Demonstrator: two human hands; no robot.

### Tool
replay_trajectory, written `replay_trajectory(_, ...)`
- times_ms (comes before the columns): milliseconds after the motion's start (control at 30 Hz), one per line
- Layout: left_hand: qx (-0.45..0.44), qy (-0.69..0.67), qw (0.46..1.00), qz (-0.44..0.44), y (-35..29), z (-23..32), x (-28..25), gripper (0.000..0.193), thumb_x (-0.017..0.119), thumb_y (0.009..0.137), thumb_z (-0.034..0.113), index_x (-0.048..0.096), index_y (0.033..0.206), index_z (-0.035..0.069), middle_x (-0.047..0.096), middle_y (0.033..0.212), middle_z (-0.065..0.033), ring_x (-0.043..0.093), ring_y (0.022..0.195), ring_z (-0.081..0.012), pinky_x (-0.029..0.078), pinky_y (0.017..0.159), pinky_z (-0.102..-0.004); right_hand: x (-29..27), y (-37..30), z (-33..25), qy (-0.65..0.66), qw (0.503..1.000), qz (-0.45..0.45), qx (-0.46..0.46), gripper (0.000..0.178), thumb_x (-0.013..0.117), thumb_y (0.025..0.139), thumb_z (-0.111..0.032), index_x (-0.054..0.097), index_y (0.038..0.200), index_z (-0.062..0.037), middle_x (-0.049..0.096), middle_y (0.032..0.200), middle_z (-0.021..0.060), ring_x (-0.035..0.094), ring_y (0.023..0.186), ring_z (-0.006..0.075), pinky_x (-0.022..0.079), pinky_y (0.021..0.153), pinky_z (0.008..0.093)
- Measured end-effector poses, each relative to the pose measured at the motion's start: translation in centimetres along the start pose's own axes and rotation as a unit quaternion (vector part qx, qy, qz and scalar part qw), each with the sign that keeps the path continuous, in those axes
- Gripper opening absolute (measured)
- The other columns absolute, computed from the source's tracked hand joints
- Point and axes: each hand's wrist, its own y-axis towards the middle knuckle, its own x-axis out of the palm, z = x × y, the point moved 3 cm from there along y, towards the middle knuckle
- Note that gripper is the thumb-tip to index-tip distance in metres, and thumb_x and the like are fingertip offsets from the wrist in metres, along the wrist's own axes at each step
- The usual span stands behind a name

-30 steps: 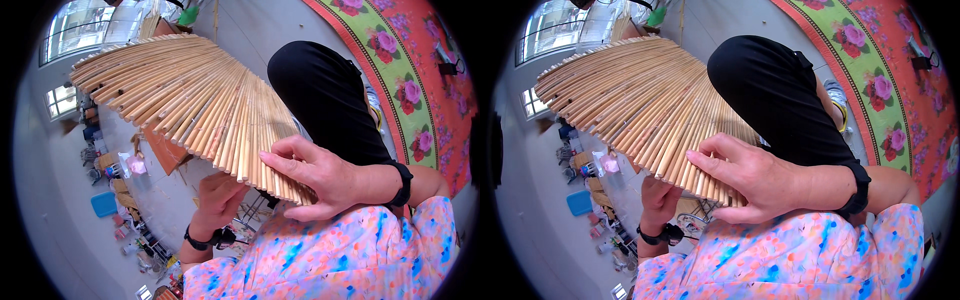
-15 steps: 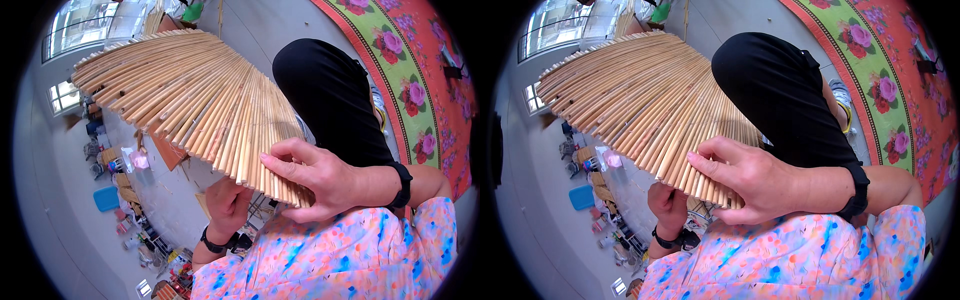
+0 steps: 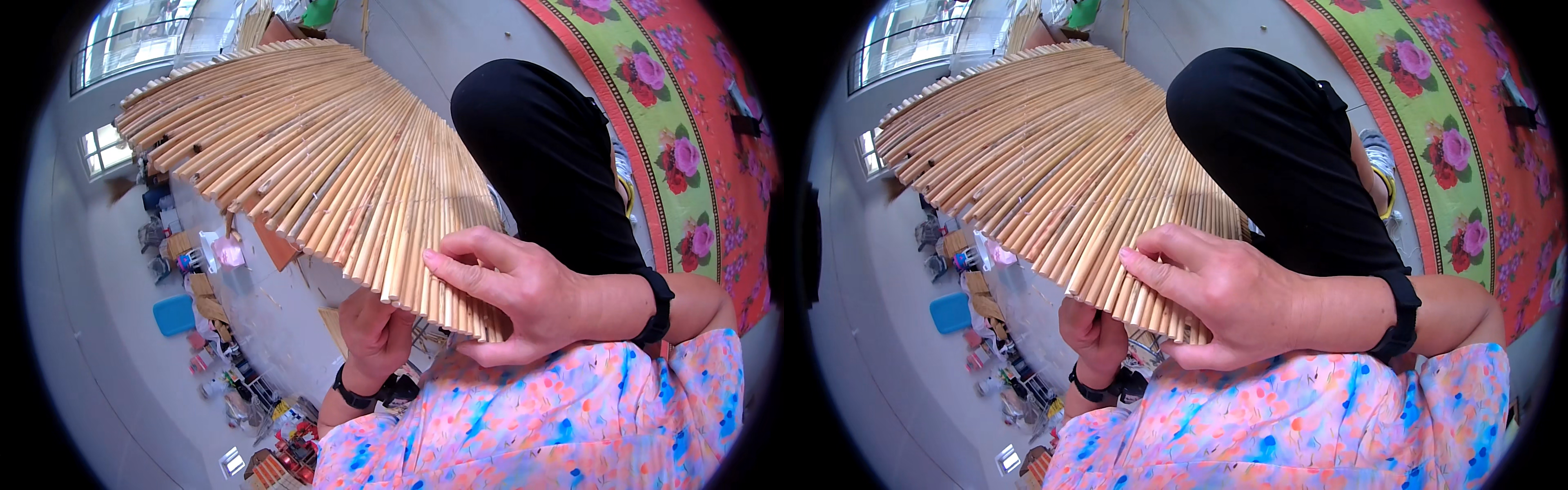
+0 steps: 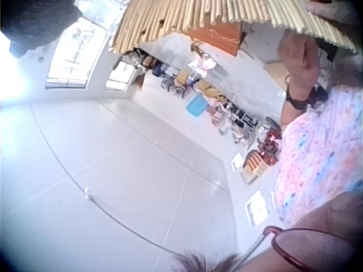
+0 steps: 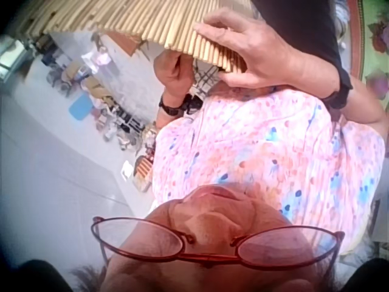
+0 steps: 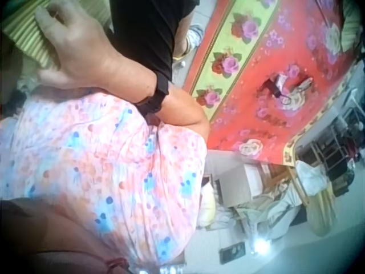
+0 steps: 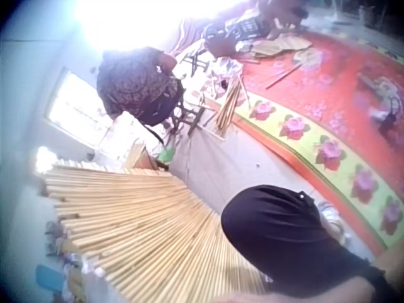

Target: The person assembles a bamboo fan by threading thin bamboo sticks together with white thread and a needle, using scissors to trim the thread.

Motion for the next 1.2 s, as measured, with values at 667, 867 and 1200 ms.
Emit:
replay_trajectory(667,0.303,0.038,0.943,-0.134,7.3,-0.3,1.2,0.02,0.071,0.059,0.012,0.054,0.07,0.011,0.053,0.062,0.0002,0.056,0.052,-0.0192,0.045,0.051,-0.0308,-0.6,0.2,-3.0,-0.201,0.966,0.104,0.122,0.046,0.073,0.067,0.002,0.063,0.112,0.0057,0.063,0.098,0.0187,0.067,0.074,0.0283,0.055,0.063,0.0312)
replay_trajectory(867,0.304,0.034,0.936,-0.177,6.2,-3.5,0.6,0.029,0.072,0.063,0.012,0.043,0.063,0.011,0.048,0.06,-0.0027,0.054,0.051,-0.0211,0.046,0.052,-0.0326,-2.8,-0.5,-2.6,-0.27,0.932,0.184,0.159,0.021,0.066,0.077,0.007,0.064,0.097,0.0061,0.065,0.097,0.0214,0.067,0.077,0.032,0.052,0.065,0.0316)
replay_trajectory(1200,0.165,-0.071,0.984,0.016,5.9,-1.8,1.9,0.017,0.071,0.077,0.004,0.068,0.095,0.003,0.054,0.061,-0.0058,0.055,0.051,-0.0245,0.045,0.049,-0.0335,-3.5,-0.5,-1.7,-0.295,0.926,0.142,0.187,0.024,0.064,0.078,0.006,0.063,0.102,0.0044,0.063,0.101,0.0196,0.063,0.083,0.0336,0.05,0.07,0.0347)
